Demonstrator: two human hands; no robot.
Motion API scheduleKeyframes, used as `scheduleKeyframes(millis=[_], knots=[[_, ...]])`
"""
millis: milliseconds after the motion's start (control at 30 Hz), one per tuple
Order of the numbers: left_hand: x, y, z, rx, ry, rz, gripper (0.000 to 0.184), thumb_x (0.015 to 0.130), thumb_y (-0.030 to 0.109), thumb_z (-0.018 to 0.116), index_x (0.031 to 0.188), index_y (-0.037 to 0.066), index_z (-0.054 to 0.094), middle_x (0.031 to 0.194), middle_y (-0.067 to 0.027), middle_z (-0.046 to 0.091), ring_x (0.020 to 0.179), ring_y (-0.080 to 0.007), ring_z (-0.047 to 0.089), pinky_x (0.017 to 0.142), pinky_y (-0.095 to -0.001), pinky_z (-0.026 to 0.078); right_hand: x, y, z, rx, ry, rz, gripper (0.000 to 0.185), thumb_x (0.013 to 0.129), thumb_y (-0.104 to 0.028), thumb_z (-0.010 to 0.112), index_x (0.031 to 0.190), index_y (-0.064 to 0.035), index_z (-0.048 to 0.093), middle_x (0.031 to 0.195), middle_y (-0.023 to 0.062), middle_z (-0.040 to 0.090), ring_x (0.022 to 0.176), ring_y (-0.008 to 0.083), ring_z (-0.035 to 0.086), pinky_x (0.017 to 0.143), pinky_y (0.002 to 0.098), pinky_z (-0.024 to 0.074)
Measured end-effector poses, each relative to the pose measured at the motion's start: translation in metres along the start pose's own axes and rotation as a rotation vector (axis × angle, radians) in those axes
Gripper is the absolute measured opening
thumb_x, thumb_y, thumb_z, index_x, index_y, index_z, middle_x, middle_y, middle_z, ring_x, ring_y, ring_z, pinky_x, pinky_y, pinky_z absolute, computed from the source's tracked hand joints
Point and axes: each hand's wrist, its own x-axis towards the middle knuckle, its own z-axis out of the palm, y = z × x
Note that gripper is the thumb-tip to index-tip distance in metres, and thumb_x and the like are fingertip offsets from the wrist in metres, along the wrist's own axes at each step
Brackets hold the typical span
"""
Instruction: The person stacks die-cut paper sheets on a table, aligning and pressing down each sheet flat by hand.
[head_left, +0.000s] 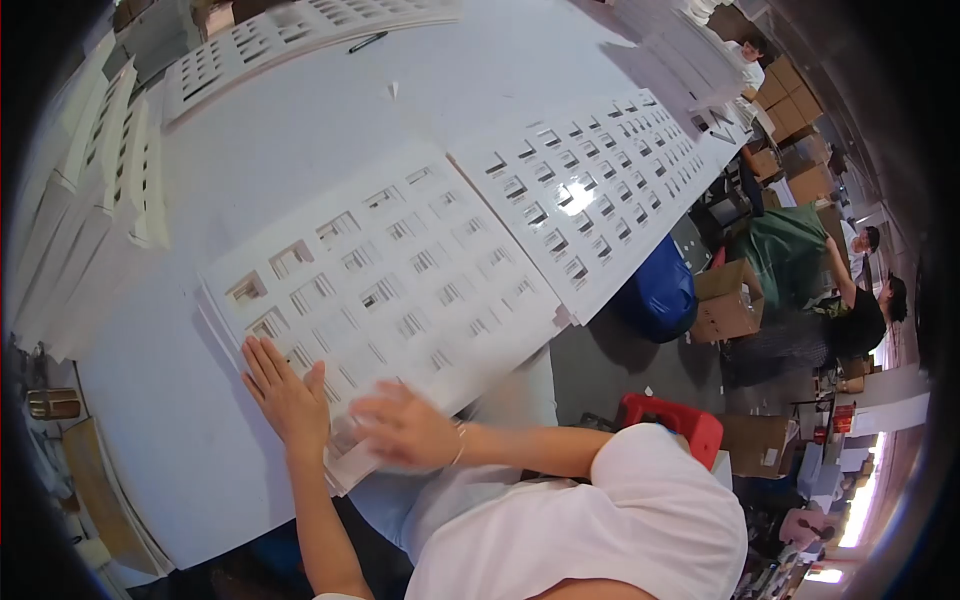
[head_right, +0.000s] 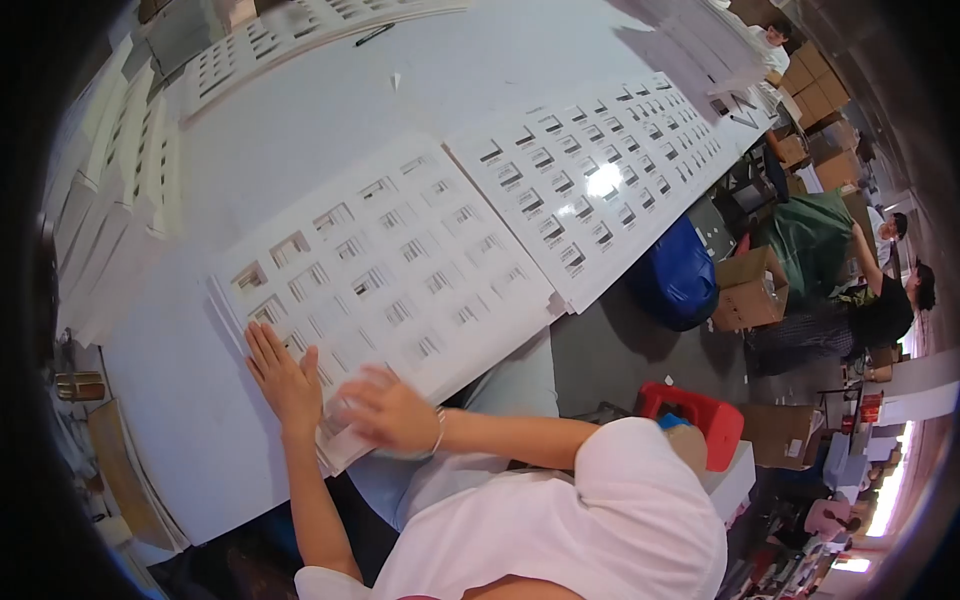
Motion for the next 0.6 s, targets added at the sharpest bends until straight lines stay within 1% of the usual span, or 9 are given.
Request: scheduleKeyframes(millis=[67,133,200,233,333,367,433,500,600], knots=[[-0.001,0.001,0.0,0.009,0.003,-0.013,0.084,0.096,0.047,0.051,0.153,-0.005,0.017,0.162,-0.0186,0.015,0.151,-0.0298,0.01,0.122,-0.0488,0.01,0.005,0.044,-0.046,-0.354,0.169,-0.001,0.027,0.078,-0.012,0.069,0.103,-0.0077,0.06,0.11,0.0123,0.062,0.1,0.0327,0.06,0.091,0.0497,0.0462],[-0.003,0.005,0.001,0.005,0.002,-0.017,0.084,0.097,0.047,0.051,0.153,-0.005,0.016,0.162,-0.0182,0.014,0.151,-0.0294,0.009,0.122,-0.0487,0.01,0.01,0.088,-0.101,-0.525,0.395,0.3,0.023,0.077,-0.004,0.065,0.1,-0.0044,0.061,0.106,0.0151,0.065,0.094,0.034,0.06,0.083,0.0457,0.0458],[-0.002,0.004,-0.001,-0.003,0.012,-0.021,0.084,0.097,0.046,0.051,0.154,-0.004,0.015,0.163,-0.018,0.013,0.152,-0.0291,0.008,0.122,-0.0487,0.01,-0.007,0.142,-0.151,-0.749,0.412,0.524,0.027,0.081,-0.007,0.065,0.108,-0.0031,0.063,0.112,0.0168,0.064,0.102,0.034,0.059,0.091,0.0459,0.0429],[-0.003,0.004,-0.002,-0.015,0.002,-0.03,0.082,0.097,0.044,0.052,0.154,-0.004,0.015,0.163,-0.0175,0.013,0.152,-0.0293,0.009,0.122,-0.0487,0.01,-0.021,0.167,-0.169,-0.86,0.332,0.633,0.034,0.082,-0.016,0.068,0.113,-0.0026,0.063,0.118,0.0163,0.063,0.107,0.0328,0.058,0.093,0.0462,0.0419],[-0.003,0.003,-0.005,-0.049,-0.013,-0.055,0.079,0.098,0.039,0.053,0.154,-0.004,0.016,0.163,-0.0167,0.013,0.151,-0.0296,0.009,0.121,-0.0487,0.011,-0.054,0.212,-0.185,-0.926,0.084,0.793,0.041,0.084,-0.029,0.068,0.115,-0.0033,0.063,0.121,0.0146,0.061,0.112,0.0311,0.057,0.096,0.0465,0.0411],[-0.005,0.003,-0.007,-0.06,-0.019,-0.065,0.08,0.098,0.039,0.053,0.154,-0.004,0.015,0.163,-0.0171,0.013,0.151,-0.0295,0.01,0.121,-0.0488,0.011,-0.048,0.208,-0.188,-0.897,-0.035,0.888,0.048,0.086,-0.04,0.066,0.118,-0.004,0.062,0.123,0.0136,0.061,0.118,0.029,0.055,0.1,0.0469,0.04],[-0.005,0.003,-0.005,-0.067,-0.006,-0.057,0.08,0.098,0.038,0.053,0.154,-0.004,0.015,0.163,-0.0173,0.014,0.151,-0.0293,0.011,0.121,-0.0486,0.013,-0.042,0.2,-0.192,-0.894,-0.122,0.939,0.05,0.085,-0.044,0.065,0.117,-0.0045,0.063,0.124,0.013,0.061,0.121,0.0268,0.054,0.104,0.0484,0.0379],[-0.007,-0.001,0.0,-0.011,0.016,-0.03,0.078,0.099,0.039,0.051,0.154,-0.004,0.015,0.163,-0.0167,0.014,0.151,-0.0286,0.012,0.121,-0.0479,0.015,-0.051,0.203,-0.189,-0.968,0.011,0.836,0.042,0.085,-0.042,0.066,0.106,-0.0052,0.066,0.118,0.0148,0.063,0.109,0.028,0.06,0.099,0.0472,0.0418],[-0.004,0.003,-0.002,0.101,0.01,-0.017,0.079,0.1,0.046,0.045,0.154,-0.003,0.015,0.163,-0.0154,0.014,0.152,-0.028,0.012,0.12,-0.047,0.016,-0.049,0.201,-0.191,-1.034,0.006,0.819,0.039,0.086,-0.039,0.064,0.102,-0.0037,0.066,0.11,0.0146,0.065,0.107,0.0262,0.061,0.103,0.0506,0.0383]])
